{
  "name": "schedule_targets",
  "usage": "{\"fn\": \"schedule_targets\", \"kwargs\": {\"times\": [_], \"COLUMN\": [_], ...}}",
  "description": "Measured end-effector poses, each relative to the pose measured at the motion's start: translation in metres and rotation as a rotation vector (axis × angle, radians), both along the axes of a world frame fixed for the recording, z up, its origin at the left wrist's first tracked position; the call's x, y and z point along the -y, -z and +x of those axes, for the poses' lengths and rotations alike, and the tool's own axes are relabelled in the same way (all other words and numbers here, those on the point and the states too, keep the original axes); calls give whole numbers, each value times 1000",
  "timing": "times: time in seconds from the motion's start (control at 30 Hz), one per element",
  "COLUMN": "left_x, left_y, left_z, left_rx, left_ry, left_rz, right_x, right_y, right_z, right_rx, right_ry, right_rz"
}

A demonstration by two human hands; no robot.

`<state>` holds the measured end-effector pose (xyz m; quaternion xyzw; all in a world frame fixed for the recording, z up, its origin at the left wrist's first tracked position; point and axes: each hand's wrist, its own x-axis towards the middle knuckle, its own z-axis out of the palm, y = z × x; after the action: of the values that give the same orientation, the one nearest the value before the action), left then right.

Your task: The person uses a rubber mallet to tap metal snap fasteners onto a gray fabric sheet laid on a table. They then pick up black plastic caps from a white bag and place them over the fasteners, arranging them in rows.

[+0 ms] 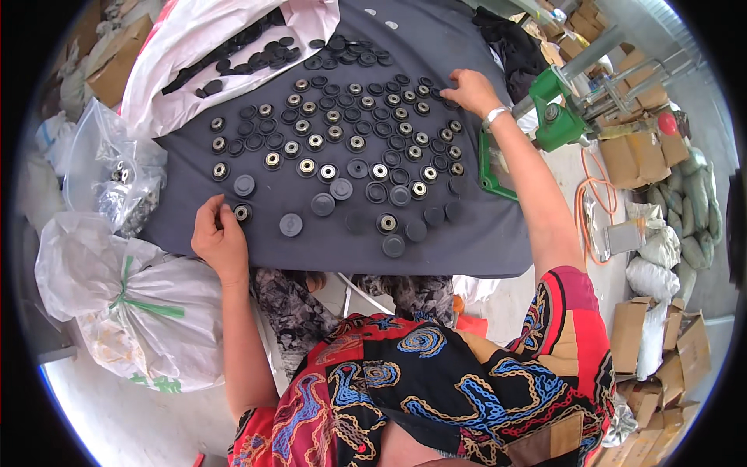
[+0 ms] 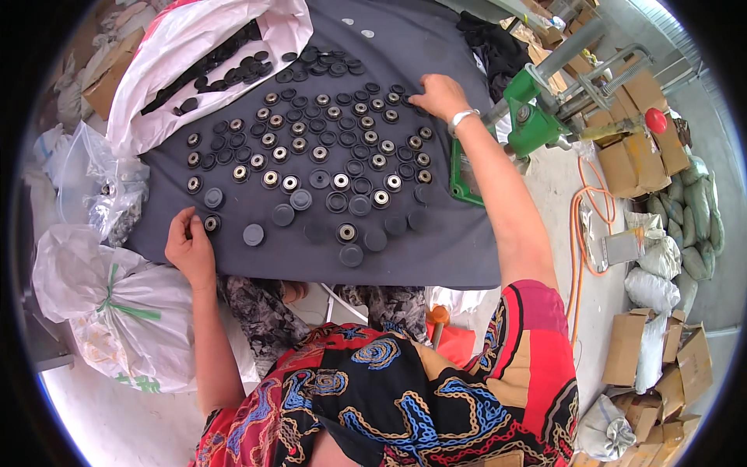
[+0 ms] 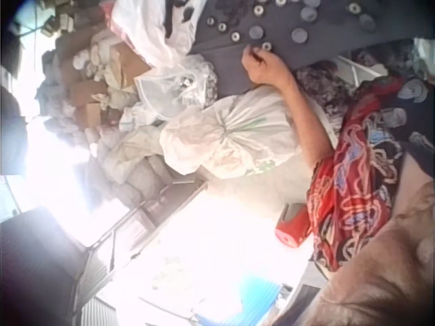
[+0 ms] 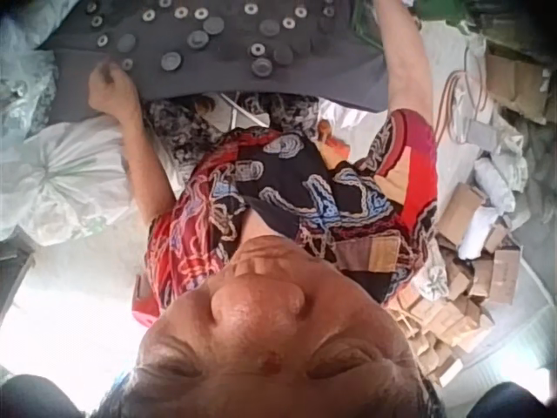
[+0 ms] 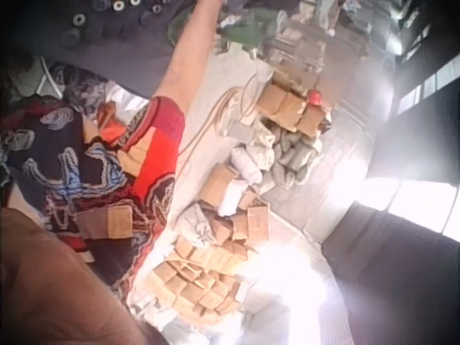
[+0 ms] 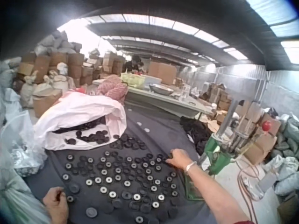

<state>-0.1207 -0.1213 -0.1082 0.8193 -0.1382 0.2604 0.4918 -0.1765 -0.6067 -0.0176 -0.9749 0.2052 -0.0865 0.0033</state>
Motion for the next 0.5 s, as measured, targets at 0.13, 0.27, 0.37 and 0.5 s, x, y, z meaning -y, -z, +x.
{"fn": "schedule_targets", "kwargs": {"times": [0.13, 0.27, 0.37, 0.5], "left_x": [-2, 1, -3, -2], "left_y": [0, -1, -2, -2], "left_z": [-2, -2, -4, -3], "left_rx": [3, 1, -8, 5], "left_ry": [-3, 8, 1, -1], "left_rz": [10, -19, -9, -24], "right_x": [-14, 2, -2, 4], "right_y": [14, 27, 25, 32], "right_z": [19, 24, 28, 28], "right_rx": [-169, -147, -194, -143], "right_ry": [23, 20, 37, 21], "right_rz": [-76, -53, 3, 42]}}
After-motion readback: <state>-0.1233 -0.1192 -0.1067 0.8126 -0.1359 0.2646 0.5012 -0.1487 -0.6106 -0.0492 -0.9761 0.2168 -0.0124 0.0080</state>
